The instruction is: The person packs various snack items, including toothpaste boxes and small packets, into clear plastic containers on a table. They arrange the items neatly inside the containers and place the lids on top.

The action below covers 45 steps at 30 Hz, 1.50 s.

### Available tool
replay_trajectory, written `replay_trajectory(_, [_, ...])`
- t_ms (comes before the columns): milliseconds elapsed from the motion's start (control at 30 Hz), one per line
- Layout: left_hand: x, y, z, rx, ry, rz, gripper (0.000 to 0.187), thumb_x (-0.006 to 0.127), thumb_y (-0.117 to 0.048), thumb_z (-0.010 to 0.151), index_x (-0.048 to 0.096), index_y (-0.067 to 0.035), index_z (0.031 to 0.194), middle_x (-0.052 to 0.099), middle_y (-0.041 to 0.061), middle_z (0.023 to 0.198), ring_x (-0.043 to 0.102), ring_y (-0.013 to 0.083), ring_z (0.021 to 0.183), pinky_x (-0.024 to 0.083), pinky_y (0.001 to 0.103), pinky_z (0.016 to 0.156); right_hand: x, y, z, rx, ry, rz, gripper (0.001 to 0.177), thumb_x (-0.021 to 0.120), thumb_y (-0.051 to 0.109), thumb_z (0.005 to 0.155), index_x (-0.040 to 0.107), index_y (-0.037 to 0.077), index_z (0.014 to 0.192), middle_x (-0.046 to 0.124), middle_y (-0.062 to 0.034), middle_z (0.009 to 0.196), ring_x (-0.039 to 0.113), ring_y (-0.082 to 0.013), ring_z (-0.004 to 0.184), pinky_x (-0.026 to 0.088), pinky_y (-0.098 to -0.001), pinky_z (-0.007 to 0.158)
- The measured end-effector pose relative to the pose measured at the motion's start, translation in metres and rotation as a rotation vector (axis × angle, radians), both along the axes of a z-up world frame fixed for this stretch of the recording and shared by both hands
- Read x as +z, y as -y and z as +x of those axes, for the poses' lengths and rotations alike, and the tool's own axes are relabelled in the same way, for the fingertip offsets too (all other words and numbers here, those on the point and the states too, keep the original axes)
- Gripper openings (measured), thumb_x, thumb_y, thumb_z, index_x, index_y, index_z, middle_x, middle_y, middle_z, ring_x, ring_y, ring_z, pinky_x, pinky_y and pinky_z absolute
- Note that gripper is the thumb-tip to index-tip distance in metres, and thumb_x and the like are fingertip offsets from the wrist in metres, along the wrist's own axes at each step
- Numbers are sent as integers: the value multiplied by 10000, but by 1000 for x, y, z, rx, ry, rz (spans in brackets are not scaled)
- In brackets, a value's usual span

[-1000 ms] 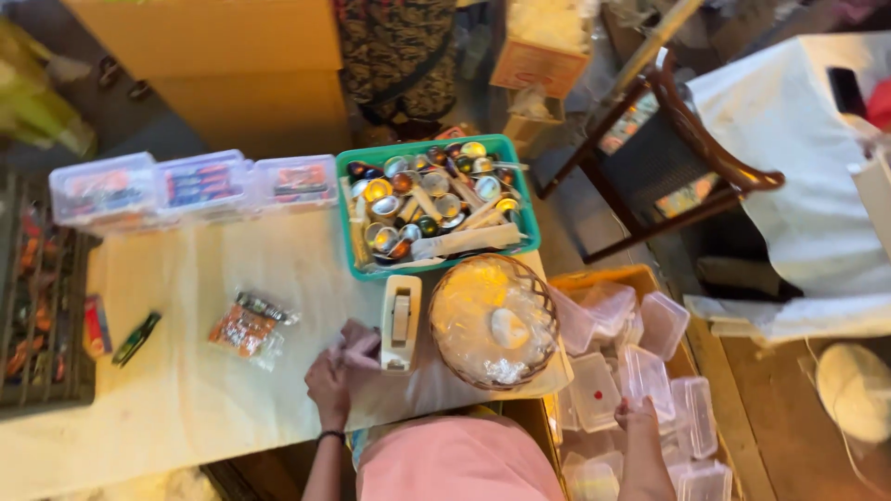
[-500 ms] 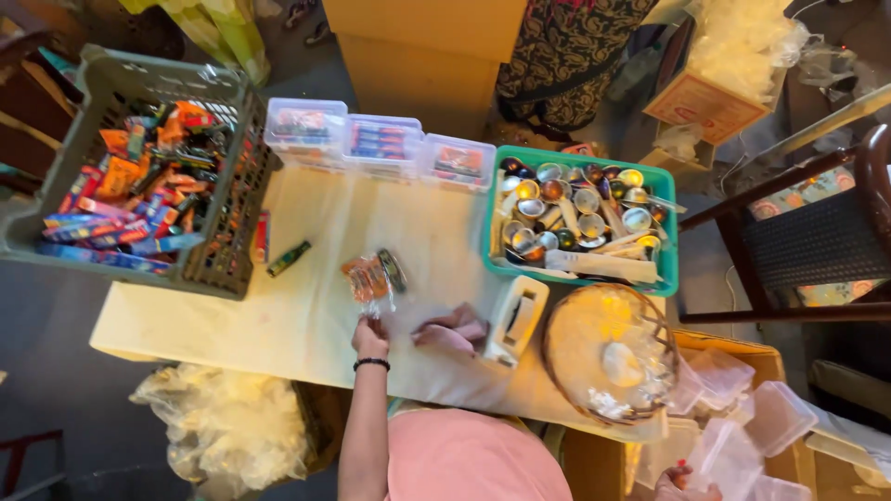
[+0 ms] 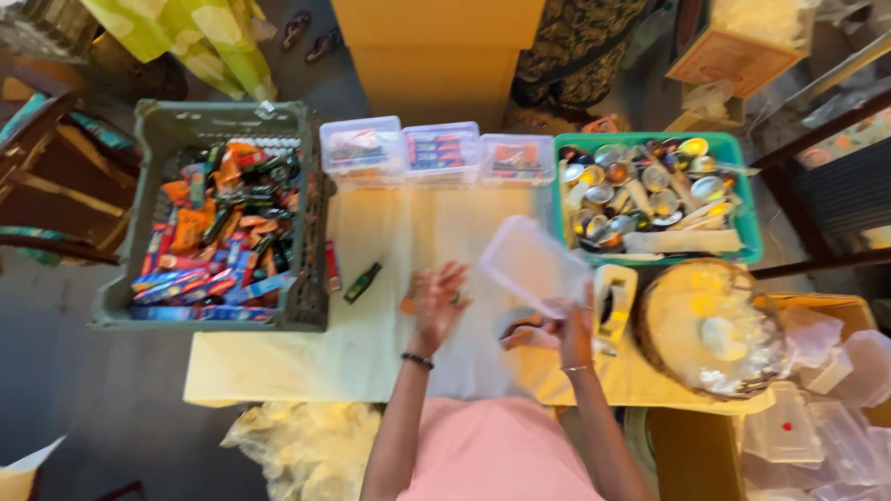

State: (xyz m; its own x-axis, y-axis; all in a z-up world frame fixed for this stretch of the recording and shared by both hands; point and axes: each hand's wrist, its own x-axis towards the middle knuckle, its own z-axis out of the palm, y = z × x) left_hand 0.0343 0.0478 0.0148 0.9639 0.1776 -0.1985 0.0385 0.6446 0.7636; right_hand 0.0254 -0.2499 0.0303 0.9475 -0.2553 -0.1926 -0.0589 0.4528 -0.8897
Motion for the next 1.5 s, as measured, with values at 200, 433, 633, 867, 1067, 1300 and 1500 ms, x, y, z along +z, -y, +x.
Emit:
replay_trajectory(200, [104,-16,-15,-405,5,-718,856,505,-763,877,419,-248,1555,429,112,1588,465,368,1404,340,722,1072,34,-99,-28,458,-299,7,857,587,208,916,110,295,1622,686,-138,962,683,-212,607,580,-358,544])
replay_trajectory(433, [63,-32,-28,-455,-12,-784,898,597,-705,814,380,-229,1544,438,110,1549,431,346,1408,313,762,1086,-12,-92,-33,666,-161,-344,602,796,234,899,538,23,1401,676,-41,1216,635,-84,1061,532,-259,889])
replay_trajectory(633, [26,-27,-32,-386,-81,-745,930,560,-694,837,402,-141,1569,492,130,1529,473,309,1366,375,583,1070,23,-96,-42,476,-214,-610,488,920,147,738,700,-6,1146,705,-20,1020,620,-97,887,538,-261,786])
replay_trajectory(867, [-21,-20,-23,-123,-319,-319,657,447,-592,967,516,-191,1483,593,29,1433,560,194,1286,438,372,1078,90,-80,-57,323,-5,-888,174,830,77,811,715,58,940,769,0,922,693,-127,818,568,-288,766])
replay_trajectory(1067, [-28,-74,-30,233,-450,1222,341,615,-328,980,688,-114,1236,685,102,1226,630,300,1156,504,437,1011,74,-74,-64,219,367,-1451,176,773,-37,729,691,75,837,748,-62,899,699,-300,976,528,-418,894])
replay_trajectory(1300, [-54,-98,-48,66,-549,1328,328,635,-367,968,708,-106,1152,693,142,1140,667,366,1027,527,461,879,38,-67,-69,94,149,-1189,160,750,-64,728,646,39,793,757,-87,1036,707,-258,1047,545,-368,904])
replay_trajectory(1500, [-76,-112,-49,23,-627,1202,267,666,-292,905,746,-93,1063,777,118,1017,724,317,927,553,429,826,31,-53,-58,212,19,-1013,148,784,5,780,650,35,833,771,-66,1107,728,-234,1088,548,-350,941])
